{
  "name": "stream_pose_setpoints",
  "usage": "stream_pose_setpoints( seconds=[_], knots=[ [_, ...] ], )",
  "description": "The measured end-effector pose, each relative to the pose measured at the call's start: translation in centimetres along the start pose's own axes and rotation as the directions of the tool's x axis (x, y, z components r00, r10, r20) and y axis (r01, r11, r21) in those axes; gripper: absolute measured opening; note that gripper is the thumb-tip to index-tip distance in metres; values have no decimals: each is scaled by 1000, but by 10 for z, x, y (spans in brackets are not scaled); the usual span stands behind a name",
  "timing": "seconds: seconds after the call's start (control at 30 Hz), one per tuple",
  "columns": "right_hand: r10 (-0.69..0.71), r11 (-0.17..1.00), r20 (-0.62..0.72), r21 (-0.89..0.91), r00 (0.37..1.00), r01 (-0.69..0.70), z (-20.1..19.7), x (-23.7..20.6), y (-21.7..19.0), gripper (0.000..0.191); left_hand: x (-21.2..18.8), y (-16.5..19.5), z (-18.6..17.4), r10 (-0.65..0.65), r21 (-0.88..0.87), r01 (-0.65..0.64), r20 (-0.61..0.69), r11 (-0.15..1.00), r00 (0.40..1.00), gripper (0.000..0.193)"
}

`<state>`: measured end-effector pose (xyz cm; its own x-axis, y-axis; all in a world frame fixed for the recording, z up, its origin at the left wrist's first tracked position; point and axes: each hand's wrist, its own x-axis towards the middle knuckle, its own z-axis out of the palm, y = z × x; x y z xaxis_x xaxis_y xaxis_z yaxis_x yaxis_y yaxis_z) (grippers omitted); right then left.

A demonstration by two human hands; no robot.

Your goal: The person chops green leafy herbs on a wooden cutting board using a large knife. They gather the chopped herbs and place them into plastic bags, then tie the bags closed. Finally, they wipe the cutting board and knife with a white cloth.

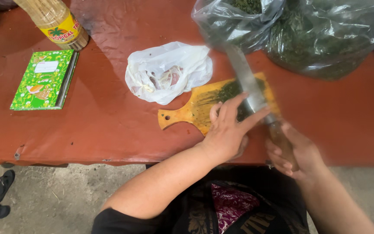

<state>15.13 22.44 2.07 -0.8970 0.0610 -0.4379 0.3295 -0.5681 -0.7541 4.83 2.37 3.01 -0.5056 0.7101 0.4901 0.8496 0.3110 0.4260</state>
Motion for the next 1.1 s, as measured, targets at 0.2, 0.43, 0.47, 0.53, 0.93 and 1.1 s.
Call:
stream_pose_setpoints(
  seconds=[0.2, 0.43, 0.47, 0.53, 0.93, 1.1],
  knots=[
    [-25, 999, 60, 40, 998, 23, 0, 3, -1, 36, 5, -12, 3, 44, 355, -21, -59, 935, 997, 79],
    [-10, 1000, 61, 16, 998, 9, 3, 7, -1, 36, -1, -26, 5, 69, 495, 8, -138, 869, 988, 66],
    [-24, 1000, 74, 14, 997, 23, 4, 8, -1, 37, 0, -27, 7, 69, 519, 13, -138, 855, 988, 68],
    [-26, 1000, 84, 15, 996, 25, 7, 8, 1, 36, 0, -28, 9, 93, 578, 15, -156, 816, 983, 69],
    [-126, 971, 48, -198, 991, 133, 6, -5, -4, 38, -3, -45, -14, -221, -159, 208, -70, 965, 973, 73],
    [-121, 930, 8, -349, 993, 117, -6, -3, 15, 40, 1, -71, -19, -352, -942, 330, 328, -56, 877, 71]
  ],
)
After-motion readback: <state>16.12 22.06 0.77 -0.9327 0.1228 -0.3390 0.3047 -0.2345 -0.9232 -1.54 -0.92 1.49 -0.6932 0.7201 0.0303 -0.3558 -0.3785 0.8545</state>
